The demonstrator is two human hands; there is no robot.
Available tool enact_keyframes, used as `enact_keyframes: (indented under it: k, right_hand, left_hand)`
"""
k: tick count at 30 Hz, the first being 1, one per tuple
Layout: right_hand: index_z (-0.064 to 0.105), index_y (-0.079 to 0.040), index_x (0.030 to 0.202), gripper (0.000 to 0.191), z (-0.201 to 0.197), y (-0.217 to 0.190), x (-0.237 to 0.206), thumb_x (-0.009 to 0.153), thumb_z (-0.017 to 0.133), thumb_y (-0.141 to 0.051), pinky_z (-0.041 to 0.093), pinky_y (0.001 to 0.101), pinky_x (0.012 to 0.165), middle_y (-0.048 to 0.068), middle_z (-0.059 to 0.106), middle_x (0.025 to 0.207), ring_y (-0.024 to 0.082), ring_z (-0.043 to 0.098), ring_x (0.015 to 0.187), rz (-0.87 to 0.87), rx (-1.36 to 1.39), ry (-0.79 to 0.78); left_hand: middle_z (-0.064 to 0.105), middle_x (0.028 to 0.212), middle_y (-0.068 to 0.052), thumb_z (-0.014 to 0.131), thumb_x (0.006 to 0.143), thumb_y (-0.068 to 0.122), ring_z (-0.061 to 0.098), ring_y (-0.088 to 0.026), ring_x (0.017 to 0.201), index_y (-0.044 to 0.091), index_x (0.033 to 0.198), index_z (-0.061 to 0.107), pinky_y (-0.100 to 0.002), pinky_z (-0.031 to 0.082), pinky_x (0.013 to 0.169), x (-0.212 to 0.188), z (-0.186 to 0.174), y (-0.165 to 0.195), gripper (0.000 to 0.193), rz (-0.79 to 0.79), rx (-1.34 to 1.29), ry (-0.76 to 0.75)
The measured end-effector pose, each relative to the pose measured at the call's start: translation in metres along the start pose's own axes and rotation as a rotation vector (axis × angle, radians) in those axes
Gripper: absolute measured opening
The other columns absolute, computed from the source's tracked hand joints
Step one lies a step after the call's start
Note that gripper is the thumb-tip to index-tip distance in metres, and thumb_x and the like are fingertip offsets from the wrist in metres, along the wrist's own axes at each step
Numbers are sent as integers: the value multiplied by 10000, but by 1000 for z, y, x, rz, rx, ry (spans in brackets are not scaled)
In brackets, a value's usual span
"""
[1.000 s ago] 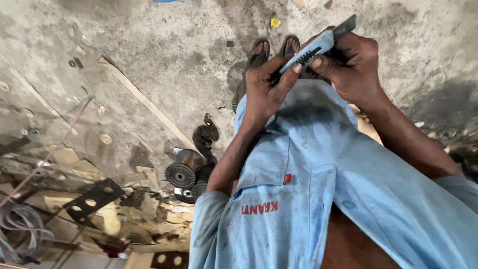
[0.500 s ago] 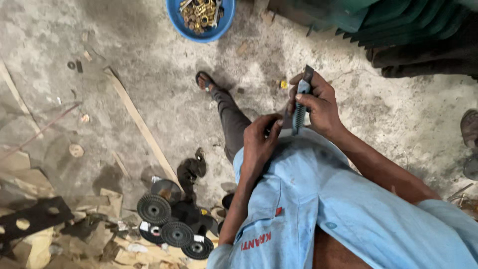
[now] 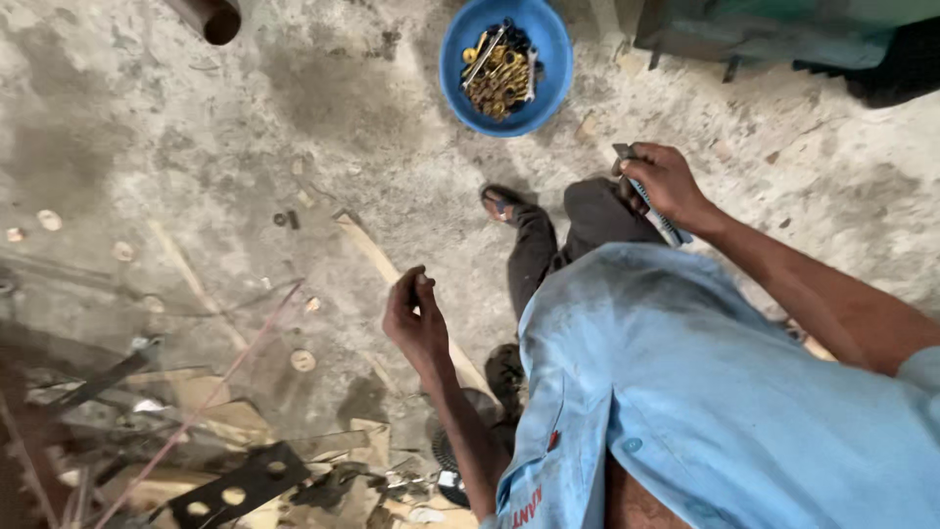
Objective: The person works at a yellow metal frame fitted with brown ceramic insulators, threading a wire through an insulator and bending and securing the wire end by hand. They use pliers to cut and shape the wire and a file or abrasive stick to smooth it, repeating the process on successive insulators along the frame.
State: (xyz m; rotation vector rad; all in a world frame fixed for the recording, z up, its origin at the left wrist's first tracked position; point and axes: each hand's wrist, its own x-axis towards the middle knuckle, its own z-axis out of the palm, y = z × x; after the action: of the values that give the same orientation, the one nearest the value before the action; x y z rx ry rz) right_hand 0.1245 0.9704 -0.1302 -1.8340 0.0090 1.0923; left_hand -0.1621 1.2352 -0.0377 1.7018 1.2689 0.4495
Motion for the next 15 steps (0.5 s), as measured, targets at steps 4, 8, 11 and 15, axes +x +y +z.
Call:
enact_keyframes:
  k: [4,8,11,15]
  right_hand:
    - [672,-14,1042,231,60,-20,25,1009,529,-191,480,314,521,66,653,740,125,606,597,-7,47,-109]
    - [674,1,1007,238,107,-47,70,1012,570,-214,476,333,501,74,666,725,147,598,560,-44,33,24]
    - [673,-2,959,250,142,-76,107,1021,582,-227,459,321,495,69,648,707,131,580,556,-54,153,94]
    - [652,-33,939,210,182,-137,170,1007,575,-216,441,307,471,51,624,694,116,547,534,-68,269,210]
  left_hand:
    - [748,890,-71,638,1014,121,701,-117,816,1,1110,748,-279,557,725,79,-46,-4,189,-48,-16,29]
    - [748,894,-71,638,1013,150,710,-112,837,20,1133,748,-272,591,778,175,-20,-3,208,17,-155,-70]
    - [765,875,-79,647,990,157,726,-118,823,40,1125,752,-279,585,745,241,11,17,208,61,-48,-248]
    - [766,910,-89,663,976,138,741,-132,839,42,1104,754,-310,586,727,332,42,67,184,229,21,-495]
